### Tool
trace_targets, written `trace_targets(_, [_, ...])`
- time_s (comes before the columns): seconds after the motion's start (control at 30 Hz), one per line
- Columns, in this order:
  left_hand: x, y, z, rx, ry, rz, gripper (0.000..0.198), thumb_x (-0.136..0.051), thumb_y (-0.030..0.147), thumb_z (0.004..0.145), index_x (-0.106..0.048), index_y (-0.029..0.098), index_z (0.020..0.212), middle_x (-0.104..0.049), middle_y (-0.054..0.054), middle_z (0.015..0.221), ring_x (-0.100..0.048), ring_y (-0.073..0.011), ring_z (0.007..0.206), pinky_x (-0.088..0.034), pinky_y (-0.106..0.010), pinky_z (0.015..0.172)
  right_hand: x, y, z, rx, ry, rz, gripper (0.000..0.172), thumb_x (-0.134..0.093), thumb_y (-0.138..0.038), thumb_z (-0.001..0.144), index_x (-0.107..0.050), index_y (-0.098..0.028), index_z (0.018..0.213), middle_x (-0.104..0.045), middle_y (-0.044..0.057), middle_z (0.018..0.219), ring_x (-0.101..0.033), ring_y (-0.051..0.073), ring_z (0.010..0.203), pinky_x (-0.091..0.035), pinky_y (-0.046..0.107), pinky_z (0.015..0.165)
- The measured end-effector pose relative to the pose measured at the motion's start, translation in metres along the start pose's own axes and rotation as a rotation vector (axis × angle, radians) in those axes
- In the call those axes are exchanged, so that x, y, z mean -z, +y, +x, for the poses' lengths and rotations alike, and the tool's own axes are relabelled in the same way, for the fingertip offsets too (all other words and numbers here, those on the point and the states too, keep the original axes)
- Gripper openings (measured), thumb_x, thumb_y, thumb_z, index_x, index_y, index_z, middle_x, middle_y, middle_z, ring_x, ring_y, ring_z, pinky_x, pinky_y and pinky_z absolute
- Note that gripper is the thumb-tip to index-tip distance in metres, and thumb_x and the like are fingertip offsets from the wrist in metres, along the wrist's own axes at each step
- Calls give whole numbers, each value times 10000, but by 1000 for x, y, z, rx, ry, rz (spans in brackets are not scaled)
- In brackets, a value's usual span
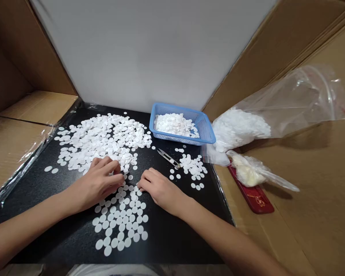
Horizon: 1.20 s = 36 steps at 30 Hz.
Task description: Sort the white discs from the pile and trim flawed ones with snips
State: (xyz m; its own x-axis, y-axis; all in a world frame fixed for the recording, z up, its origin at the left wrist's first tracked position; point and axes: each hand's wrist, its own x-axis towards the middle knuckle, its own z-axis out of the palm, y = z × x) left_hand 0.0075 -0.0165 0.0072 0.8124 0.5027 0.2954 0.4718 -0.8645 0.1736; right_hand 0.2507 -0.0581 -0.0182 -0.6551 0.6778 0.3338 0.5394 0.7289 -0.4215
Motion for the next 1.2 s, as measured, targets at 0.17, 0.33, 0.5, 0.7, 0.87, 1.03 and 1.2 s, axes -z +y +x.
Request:
trace_targets(0.17, [2, 5, -31, 43, -35, -86, 181, -478, 176, 1013, -604, 210, 887, -559, -40, 902, -437, -218, 861, -277, -366, 763, 3, -6, -14, -59, 48, 157, 176, -473, -95, 1000, -612, -179, 933, -620, 62, 882, -536, 180, 825, -496, 295, 709])
trace_targets(0.33, [5, 3, -29, 229, -58, -237, 144, -505, 242, 1015, -640, 245, 964, -598, -29, 930, -475, -223, 901, -318, -357, 787, 3, -13, -12, -102, 121, 209, 107, -550, -137, 983, -620, -189, 920, -648, 46, 845, -579, 181, 795, -510, 314, 716])
trace_targets(0.5, [-1, -1, 3, 367, -103, -130, 48, -632, 218, 938, -670, 202, 914, -621, -31, 886, -499, -234, 885, -321, -372, 781, -4, -15, 0, -184, 185, 139, 107, -555, -169, 987, -652, -186, 947, -668, 55, 858, -601, 192, 809, -528, 333, 731])
trace_targets(0.7, [-6, 0, 22, 430, -166, -91, 76, -722, 195, 858, -654, 181, 826, -638, -39, 860, -500, -249, 879, -286, -387, 772, -8, -20, 6, -382, 145, 187, 127, -586, -153, 965, -671, -196, 881, -645, 32, 863, -635, 167, 796, -531, 291, 722])
trace_targets(0.87, [-9, -1, 19, 430, -168, -136, 61, -686, 162, 857, -660, 190, 810, -629, -29, 832, -504, -236, 864, -285, -374, 762, -1, -14, 17, -450, 49, 265, 121, -653, -131, 920, -665, -204, 824, -631, -8, 808, -607, 130, 702, -479, 254, 643])
trace_targets(1.03, [-6, -1, 16, 429, -163, -178, 76, -683, 137, 847, -653, 193, 805, -599, -12, 803, -486, -217, 821, -290, -364, 755, -1, 9, 43, -549, 123, 175, 105, -719, -134, 865, -655, -195, 807, -592, -8, 792, -577, 132, 682, -464, 267, 646])
trace_targets(1.2, [9, 6, -5, 350, -55, -171, 92, -658, 152, 900, -632, 211, 835, -597, -3, 850, -468, -211, 846, -283, -360, 768, -1, 15, 57, -635, 59, 219, 141, -762, -136, 815, -656, -194, 744, -608, -12, 790, -567, 128, 667, -444, 271, 628])
